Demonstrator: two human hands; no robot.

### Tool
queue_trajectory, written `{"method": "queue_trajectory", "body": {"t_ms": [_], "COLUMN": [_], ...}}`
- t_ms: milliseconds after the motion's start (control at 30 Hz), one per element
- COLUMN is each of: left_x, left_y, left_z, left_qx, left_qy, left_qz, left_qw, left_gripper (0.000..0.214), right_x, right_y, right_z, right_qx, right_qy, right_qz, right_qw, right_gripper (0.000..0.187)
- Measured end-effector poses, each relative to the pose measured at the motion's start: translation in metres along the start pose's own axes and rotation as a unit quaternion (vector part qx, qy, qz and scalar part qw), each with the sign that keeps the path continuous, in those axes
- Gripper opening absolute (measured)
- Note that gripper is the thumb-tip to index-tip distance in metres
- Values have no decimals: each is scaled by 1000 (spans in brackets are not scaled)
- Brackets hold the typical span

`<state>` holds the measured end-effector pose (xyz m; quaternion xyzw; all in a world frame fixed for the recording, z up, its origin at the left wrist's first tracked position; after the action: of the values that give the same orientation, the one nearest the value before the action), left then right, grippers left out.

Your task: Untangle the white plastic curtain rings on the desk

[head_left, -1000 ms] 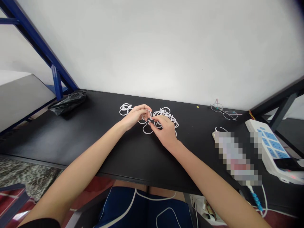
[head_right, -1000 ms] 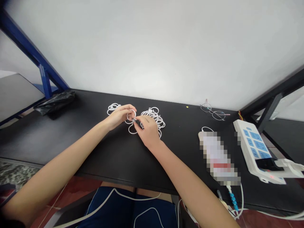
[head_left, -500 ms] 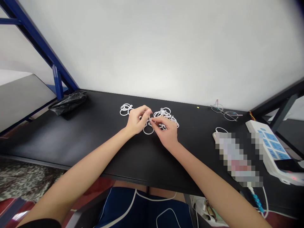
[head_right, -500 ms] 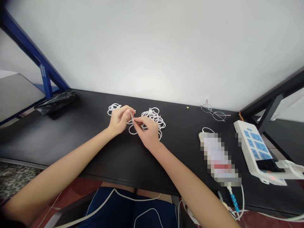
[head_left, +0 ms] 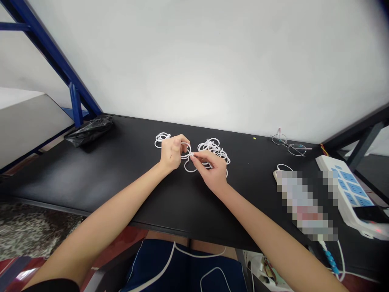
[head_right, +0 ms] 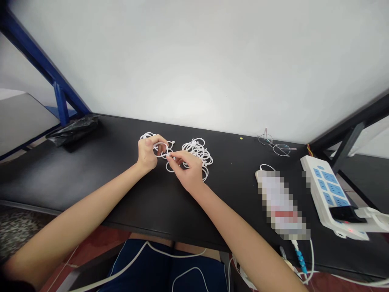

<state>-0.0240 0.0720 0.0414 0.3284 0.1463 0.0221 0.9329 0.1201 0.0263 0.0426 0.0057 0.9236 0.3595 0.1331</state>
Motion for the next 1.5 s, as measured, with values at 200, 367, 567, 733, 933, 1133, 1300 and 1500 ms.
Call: {"method": "queue_trajectory", "body": {"t_ms": [200, 367, 567, 733, 933, 1133, 1300, 1500], "left_x": [-1, 0, -2, -3, -3, -1, -3, -1], "left_y": [2, 1, 0, 0, 2, 3, 7, 17], "left_z": [-4, -1, 0, 2, 5, 7, 5, -10], "left_qx": [-39, -41, -58, -51, -39, -20, -5, -59], "left_qy": [-37, -36, -17, -6, -3, 12, 50, 304], "left_qz": [6, 8, 22, 31, 31, 11, -9, -111], "left_qw": [999, 998, 998, 998, 999, 1000, 999, 944], "left_gripper": [78, 76, 76, 76, 73, 73, 74, 60], "right_x": [2, 3, 6, 7, 7, 5, 3, 20], "right_y": [1, -1, -3, -4, -4, -4, -4, -6], "right_z": [-7, -9, -10, -10, -11, -11, -7, 9], "right_qx": [-45, -65, -57, -64, -83, -91, -92, -76], "right_qy": [-16, -36, -34, -30, -20, -30, -65, -240], "right_qz": [-22, -22, -27, -28, -27, -20, -11, -132], "right_qw": [999, 997, 997, 997, 996, 995, 994, 959], "right_gripper": [13, 13, 14, 13, 11, 11, 7, 19]}}
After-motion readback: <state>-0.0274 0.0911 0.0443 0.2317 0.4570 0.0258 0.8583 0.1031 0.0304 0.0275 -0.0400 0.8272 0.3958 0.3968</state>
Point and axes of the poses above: each hand's wrist, its own y-axis towards the middle knuckle, its own x-axis out of the palm, z = x × y, the point moved 8 cm from there along y, towards the middle knuckle, and after that the axes turned 1 degree about -z, right-handed, at the moved point
